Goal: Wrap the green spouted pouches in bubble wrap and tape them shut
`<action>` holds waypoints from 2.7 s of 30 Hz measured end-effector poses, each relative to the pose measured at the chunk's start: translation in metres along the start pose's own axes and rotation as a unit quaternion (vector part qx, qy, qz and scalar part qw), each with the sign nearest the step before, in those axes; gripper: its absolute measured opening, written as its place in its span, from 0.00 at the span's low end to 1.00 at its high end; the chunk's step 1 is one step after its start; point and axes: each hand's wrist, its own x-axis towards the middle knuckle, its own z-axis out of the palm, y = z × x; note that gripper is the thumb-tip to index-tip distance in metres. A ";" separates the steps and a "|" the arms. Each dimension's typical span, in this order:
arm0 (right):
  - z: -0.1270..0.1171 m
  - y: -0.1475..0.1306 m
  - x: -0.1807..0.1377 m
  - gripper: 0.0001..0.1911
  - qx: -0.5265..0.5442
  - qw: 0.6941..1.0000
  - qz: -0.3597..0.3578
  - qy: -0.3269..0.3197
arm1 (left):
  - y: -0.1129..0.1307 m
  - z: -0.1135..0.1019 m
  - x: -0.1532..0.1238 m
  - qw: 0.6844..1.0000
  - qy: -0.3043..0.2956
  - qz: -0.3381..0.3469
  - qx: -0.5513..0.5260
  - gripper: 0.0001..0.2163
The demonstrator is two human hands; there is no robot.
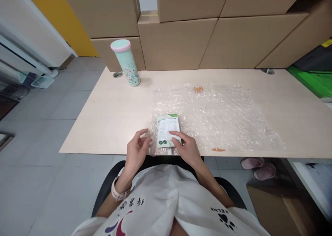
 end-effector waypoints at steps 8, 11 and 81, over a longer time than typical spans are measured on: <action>-0.003 0.003 0.001 0.23 -0.059 0.997 0.021 -0.039 | 0.022 0.004 0.003 0.982 -0.038 -0.144 -0.118 0.30; -0.004 0.001 0.001 0.28 -0.152 0.988 -0.006 -0.022 | 0.024 0.006 0.003 0.980 -0.059 -0.148 -0.121 0.31; -0.072 0.035 0.031 0.12 -0.375 0.899 -0.069 0.217 | 0.038 0.105 -0.013 0.907 -0.220 -0.125 -0.335 0.35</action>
